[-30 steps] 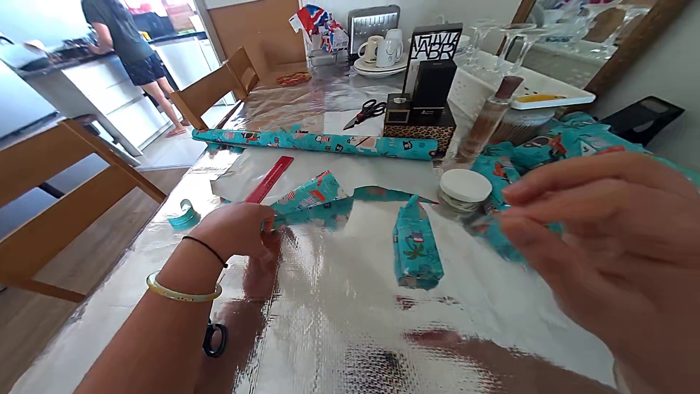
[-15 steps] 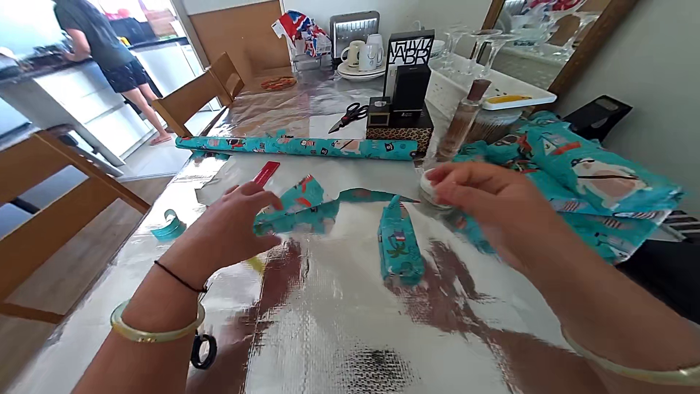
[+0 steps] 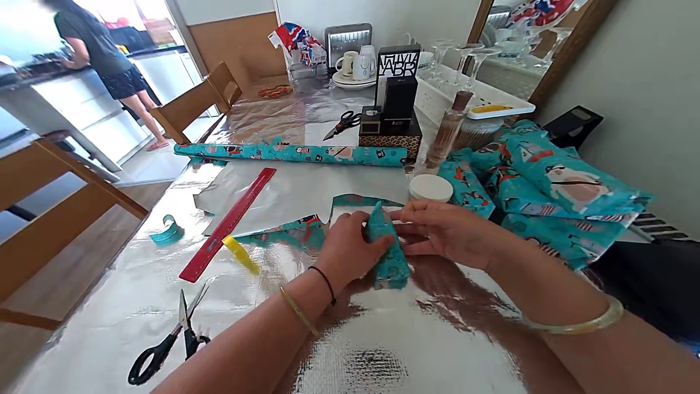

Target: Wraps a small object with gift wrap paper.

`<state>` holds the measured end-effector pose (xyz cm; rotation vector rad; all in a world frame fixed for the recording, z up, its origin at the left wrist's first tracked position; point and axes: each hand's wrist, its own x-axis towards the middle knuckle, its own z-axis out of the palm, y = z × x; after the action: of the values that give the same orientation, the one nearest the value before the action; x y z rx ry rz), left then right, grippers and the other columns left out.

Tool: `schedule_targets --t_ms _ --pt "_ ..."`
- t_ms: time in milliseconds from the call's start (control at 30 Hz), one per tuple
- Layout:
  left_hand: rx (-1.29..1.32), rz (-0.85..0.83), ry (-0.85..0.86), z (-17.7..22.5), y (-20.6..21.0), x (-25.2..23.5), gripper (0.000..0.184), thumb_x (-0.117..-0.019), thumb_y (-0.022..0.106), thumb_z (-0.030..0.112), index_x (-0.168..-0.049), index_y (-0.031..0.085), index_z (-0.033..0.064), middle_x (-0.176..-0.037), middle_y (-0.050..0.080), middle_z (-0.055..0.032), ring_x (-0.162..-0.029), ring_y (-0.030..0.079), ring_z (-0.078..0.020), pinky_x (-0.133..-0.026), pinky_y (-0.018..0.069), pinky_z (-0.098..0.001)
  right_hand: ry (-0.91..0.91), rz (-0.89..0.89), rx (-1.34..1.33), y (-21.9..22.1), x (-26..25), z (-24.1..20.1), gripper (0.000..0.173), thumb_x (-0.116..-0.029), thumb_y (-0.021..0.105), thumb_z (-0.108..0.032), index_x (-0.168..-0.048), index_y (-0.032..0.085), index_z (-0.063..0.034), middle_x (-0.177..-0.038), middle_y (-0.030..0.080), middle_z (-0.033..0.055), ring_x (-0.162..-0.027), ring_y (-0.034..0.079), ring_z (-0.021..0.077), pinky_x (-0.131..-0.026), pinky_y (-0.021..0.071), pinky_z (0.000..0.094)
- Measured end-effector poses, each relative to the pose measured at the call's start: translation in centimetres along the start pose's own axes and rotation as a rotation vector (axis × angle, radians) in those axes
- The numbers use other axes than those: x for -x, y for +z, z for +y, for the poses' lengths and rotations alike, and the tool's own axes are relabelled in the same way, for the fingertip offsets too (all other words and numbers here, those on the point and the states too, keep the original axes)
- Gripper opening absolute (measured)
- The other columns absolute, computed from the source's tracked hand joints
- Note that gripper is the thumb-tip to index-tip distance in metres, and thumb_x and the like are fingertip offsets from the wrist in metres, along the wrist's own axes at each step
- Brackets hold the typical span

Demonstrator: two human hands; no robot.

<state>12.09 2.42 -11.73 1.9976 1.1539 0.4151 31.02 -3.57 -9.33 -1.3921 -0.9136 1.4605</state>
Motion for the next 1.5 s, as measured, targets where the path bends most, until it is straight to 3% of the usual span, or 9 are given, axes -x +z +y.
schedule_targets --t_ms 167,300,400,533,733,900,1033,1233,1500 --pt "0.183 0.094 0.074 -0.4 -0.1 1.8 0.054 -0.0946 0.076 0.029 -0.141 0.053 0.0117 -0.125 0.063 -0.0126 -0.096 0.071 -0.0207 -0.083 0.062 -0.0407 -0.233 -0.109 0.062 0.4 0.8 0.1 0.012 -0.1046 0.052 -0.011 -0.099 0.062 -0.0075 -0.125 0.065 0.0079 -0.109 0.067 0.0207 -0.088 0.0598 0.0391" --pt "0.314 0.3 0.525 -1.5 0.1 2.1 0.049 -0.0865 0.08 0.01 -0.13 0.057 0.007 -0.109 0.071 -0.0054 -0.092 0.074 -0.0122 -0.08 0.0647 -0.0321 -0.684 -0.233 0.389 -0.3 1.7 -0.1 0.016 -0.0947 0.066 -0.033 -0.088 0.066 -0.0187 -0.125 0.064 -0.0021 -0.119 0.06 0.0109 -0.087 0.0578 0.0272" --pt "0.257 0.44 0.839 -1.8 -0.4 1.7 0.049 -0.0852 0.082 0.012 -0.127 0.055 0.0092 -0.112 0.07 -0.0036 -0.096 0.073 -0.0124 -0.082 0.0654 -0.0331 -0.964 -0.3 0.577 -1.0 3.0 -1.2 0.025 -0.0982 0.063 -0.044 -0.089 0.065 -0.0204 -0.128 0.063 -0.0046 -0.124 0.059 0.0098 -0.094 0.0572 0.0252" --pt "0.154 0.549 1.028 -2.0 -0.6 1.7 0.04 -0.0881 0.082 0.02 -0.118 0.057 0.0153 -0.11 0.07 0.0004 -0.098 0.07 -0.0067 -0.081 0.0619 -0.0252 -1.173 -0.26 0.836 -0.9 4.0 -1.7 0.031 -0.1011 0.056 -0.047 -0.084 0.061 -0.0219 -0.128 0.062 -0.0103 -0.133 0.049 0.0072 -0.106 0.0477 0.0262" --pt "0.076 0.59 1.15 -1.5 -1.5 2.0 0.031 -0.0907 0.08 0.02 -0.115 0.063 0.0119 -0.122 0.069 -0.0031 -0.11 0.069 -0.0084 -0.09 0.061 -0.0253 -1.175 -0.339 0.806 -1.7 4.9 -2.4 0.034 -0.1038 0.053 -0.049 -0.087 0.062 -0.0214 -0.13 0.062 -0.009 -0.137 0.048 0.0111 -0.11 0.047 0.0302" --pt "-0.071 0.615 1.154 -1.4 -2.1 2.2 0.022 -0.0959 0.073 0.021 -0.117 0.07 0.0154 -0.123 0.069 -0.0044 -0.11 0.068 -0.0099 -0.092 0.0592 -0.026 -1.102 -0.418 0.441 -2.3 5.0 -3.1 0.029 -0.101 0.058 -0.049 -0.096 0.067 -0.0224 -0.126 0.067 -0.005 -0.122 0.061 0.0141 -0.097 0.0547 0.0298" --pt "-0.171 0.653 1.168 -1.4 -2.2 2.1 0.017 -0.0977 0.07 0.017 -0.114 0.069 0.0124 -0.121 0.07 -0.0068 -0.111 0.069 -0.012 -0.093 0.0585 -0.0255 -0.996 -0.467 0.203 -1.8 5.5 -3.1 0.025 -0.1008 0.06 -0.043 -0.101 0.07 -0.02 -0.113 0.07 -0.0042 -0.102 0.065 0.0056 -0.081 0.0544 0.0179" --pt "-0.234 0.702 1.183 -1.2 -2.3 2.1 0.018 -0.0973 0.07 0.013 -0.114 0.069 0.0097 -0.121 0.071 -0.0077 -0.111 0.069 -0.0118 -0.093 0.058 -0.0243 -0.887 -0.326 0.344 -0.9 5.2 -2.4 0.03 -0.1063 0.048 -0.039 -0.1 0.066 -0.016 -0.104 0.072 0.0001 -0.097 0.066 0.008 -0.083 0.053 0.0216" --pt "-0.275 0.69 1.167 -1.4 -2.0 2.2 0.022 -0.0967 0.069 0.014 -0.118 0.068 0.0093 -0.118 0.072 -0.0067 -0.109 0.07 -0.0113 -0.093 0.0576 -0.0239 -0.793 -0.153 0.411 -0.2 5.4 -2.1 0.025 -0.1056 0.046 -0.028 -0.095 0.064 -0.0153 -0.099 0.075 0.0005 -0.093 0.068 0.0095 -0.08 0.0525 0.0223"
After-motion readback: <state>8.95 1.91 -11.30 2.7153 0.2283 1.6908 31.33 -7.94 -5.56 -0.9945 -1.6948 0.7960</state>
